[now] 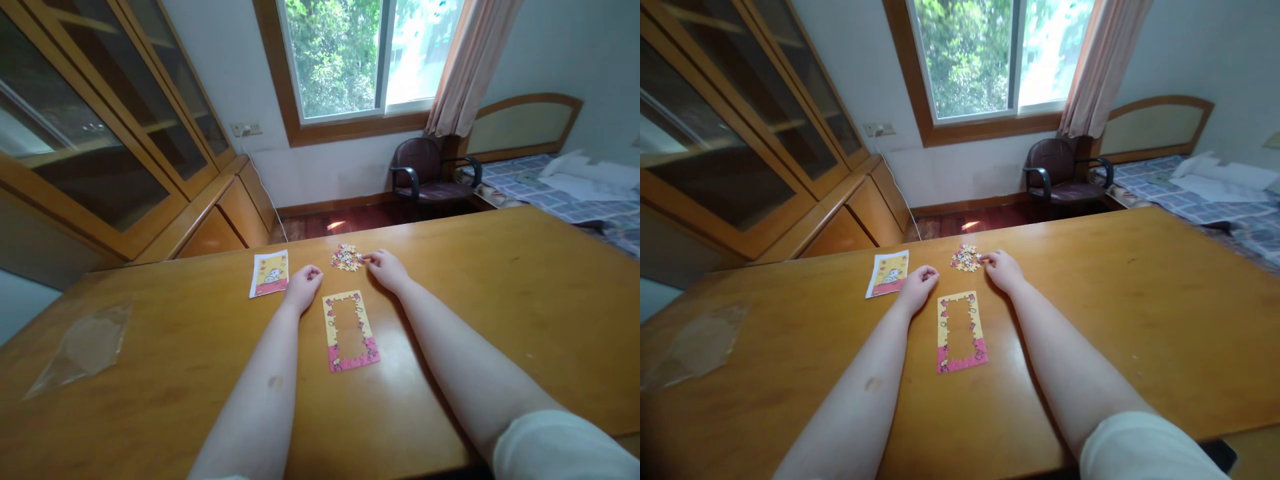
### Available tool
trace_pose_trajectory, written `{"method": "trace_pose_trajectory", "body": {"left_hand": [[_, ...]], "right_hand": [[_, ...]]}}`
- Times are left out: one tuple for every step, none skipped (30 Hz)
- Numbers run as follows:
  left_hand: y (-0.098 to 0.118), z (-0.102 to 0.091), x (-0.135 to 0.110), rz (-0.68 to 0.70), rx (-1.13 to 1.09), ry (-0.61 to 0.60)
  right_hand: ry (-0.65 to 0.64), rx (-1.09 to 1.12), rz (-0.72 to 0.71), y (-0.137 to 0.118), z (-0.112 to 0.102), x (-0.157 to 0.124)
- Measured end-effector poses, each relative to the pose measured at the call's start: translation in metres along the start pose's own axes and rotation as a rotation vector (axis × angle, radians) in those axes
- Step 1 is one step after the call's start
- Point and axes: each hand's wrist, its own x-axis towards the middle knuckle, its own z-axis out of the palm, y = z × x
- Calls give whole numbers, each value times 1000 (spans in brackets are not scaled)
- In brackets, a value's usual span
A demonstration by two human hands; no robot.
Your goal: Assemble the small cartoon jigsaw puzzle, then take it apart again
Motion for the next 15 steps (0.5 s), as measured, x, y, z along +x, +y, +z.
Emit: {"method": "trace_pose_trajectory", "body": {"left_hand": [[1,1,-2,-4,60,-9],[3,1,-4,8,119,-25],[6,1,-6,27,179,-60],[8,1,-8,53,230,-92],[10,1,-9,73,266,-125],[12,2,-11,80,286,-137],[14,2,-11,69,293,-137],[16,2,-12,50,295,-123],[18,2,-13,32,299,-111],[19,2,-13,23,305,-110],[21,3,-14,30,311,-119],[22,3,-14,43,318,-136],[23,3,-15,60,320,-149],[24,3,-15,79,318,-156],[25,3,-16,93,313,-159]], "right_hand": [[-18,-35,-7,-1,0,-1],[-36,-64,-12,-2,1,-2],[-43,-87,-11,-2,1,-2],[-42,-101,-8,-2,1,-2],[-37,-108,-3,-2,1,-1],[-25,-114,7,-1,0,-1],[-11,-121,19,0,-1,-1],[4,-134,31,-1,-2,-1],[14,-150,39,-1,-3,-2],[12,-163,36,-3,-4,-4],[-6,-163,18,-6,-4,-5],[-42,-147,-18,-9,-4,-8],[-91,-115,-73,-13,-3,-10],[-142,-73,-138,-16,-2,-12],[-178,-40,-202,-19,-1,-14]]}}
